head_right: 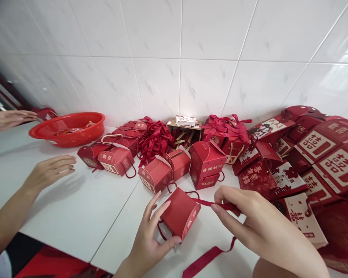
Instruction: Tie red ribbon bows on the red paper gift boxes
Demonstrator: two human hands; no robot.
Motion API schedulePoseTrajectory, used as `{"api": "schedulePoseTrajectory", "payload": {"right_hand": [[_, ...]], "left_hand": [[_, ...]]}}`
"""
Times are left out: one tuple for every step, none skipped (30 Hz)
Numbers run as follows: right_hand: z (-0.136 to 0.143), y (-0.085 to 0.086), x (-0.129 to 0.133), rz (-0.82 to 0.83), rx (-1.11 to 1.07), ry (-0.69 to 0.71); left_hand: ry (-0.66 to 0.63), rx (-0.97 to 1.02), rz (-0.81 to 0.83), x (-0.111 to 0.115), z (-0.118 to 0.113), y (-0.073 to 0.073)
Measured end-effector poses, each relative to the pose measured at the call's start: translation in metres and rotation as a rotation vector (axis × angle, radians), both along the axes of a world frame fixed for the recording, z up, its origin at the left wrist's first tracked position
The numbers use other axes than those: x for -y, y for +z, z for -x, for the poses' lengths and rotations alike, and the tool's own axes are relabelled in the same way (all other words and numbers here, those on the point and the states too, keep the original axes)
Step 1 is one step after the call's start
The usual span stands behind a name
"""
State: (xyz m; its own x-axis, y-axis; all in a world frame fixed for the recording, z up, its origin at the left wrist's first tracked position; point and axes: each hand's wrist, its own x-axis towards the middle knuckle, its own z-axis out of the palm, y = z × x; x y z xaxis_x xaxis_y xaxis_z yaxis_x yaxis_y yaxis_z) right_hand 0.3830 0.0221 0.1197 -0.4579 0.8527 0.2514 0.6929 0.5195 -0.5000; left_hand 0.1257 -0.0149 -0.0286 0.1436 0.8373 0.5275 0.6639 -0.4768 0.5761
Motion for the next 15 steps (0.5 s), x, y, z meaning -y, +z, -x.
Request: {"api": "schedulePoseTrajectory", "payload": {"right_hand": [[0.002, 0.002, -0.003, 0.031, 0.034, 0.022], [0.004, 0.003, -0.006, 0.064, 0.072, 0.049], [0.006, 0.003, -0.008, 0.094, 0.109, 0.075], [0.007, 0.002, -0.010, 0.116, 0.139, 0.096], [0.009, 0.002, -0.013, 0.137, 0.165, 0.116], [0.010, 0.000, -0.015, 0.153, 0.186, 0.135], [0.011, -0.001, -0.018, 0.166, 0.202, 0.151], [0.012, -0.002, -0.020, 0.178, 0.216, 0.167], [0.013, -0.004, -0.022, 0.188, 0.228, 0.177], [0.015, -0.005, -0.023, 0.198, 0.240, 0.186], [0.016, -0.006, -0.024, 0.205, 0.249, 0.192], [0.018, -0.007, -0.025, 0.209, 0.256, 0.198], [0.019, -0.008, -0.025, 0.215, 0.260, 0.207], [0.021, -0.010, -0.025, 0.220, 0.262, 0.216], [0.023, -0.011, -0.025, 0.225, 0.262, 0.225]], "left_hand": [[-0.015, -0.006, 0.051, -0.005, 0.000, -0.002], [-0.023, -0.011, 0.100, -0.008, 0.000, -0.003], [-0.022, -0.012, 0.141, -0.010, 0.000, -0.003], [-0.013, -0.009, 0.175, -0.011, -0.001, -0.003], [0.004, -0.001, 0.200, -0.010, -0.001, -0.002], [0.026, 0.011, 0.218, -0.009, -0.002, -0.001], [0.049, 0.023, 0.229, -0.007, -0.003, 0.000], [0.077, 0.036, 0.234, -0.004, -0.003, 0.001], [0.108, 0.047, 0.236, -0.002, -0.003, 0.003], [0.140, 0.054, 0.236, 0.001, -0.002, 0.004], [0.171, 0.058, 0.237, 0.004, -0.001, 0.005], [0.201, 0.061, 0.239, 0.008, 0.001, 0.006], [0.230, 0.065, 0.241, 0.011, 0.004, 0.006], [0.263, 0.068, 0.244, 0.015, 0.007, 0.007], [0.302, 0.072, 0.243, 0.018, 0.010, 0.007]]}}
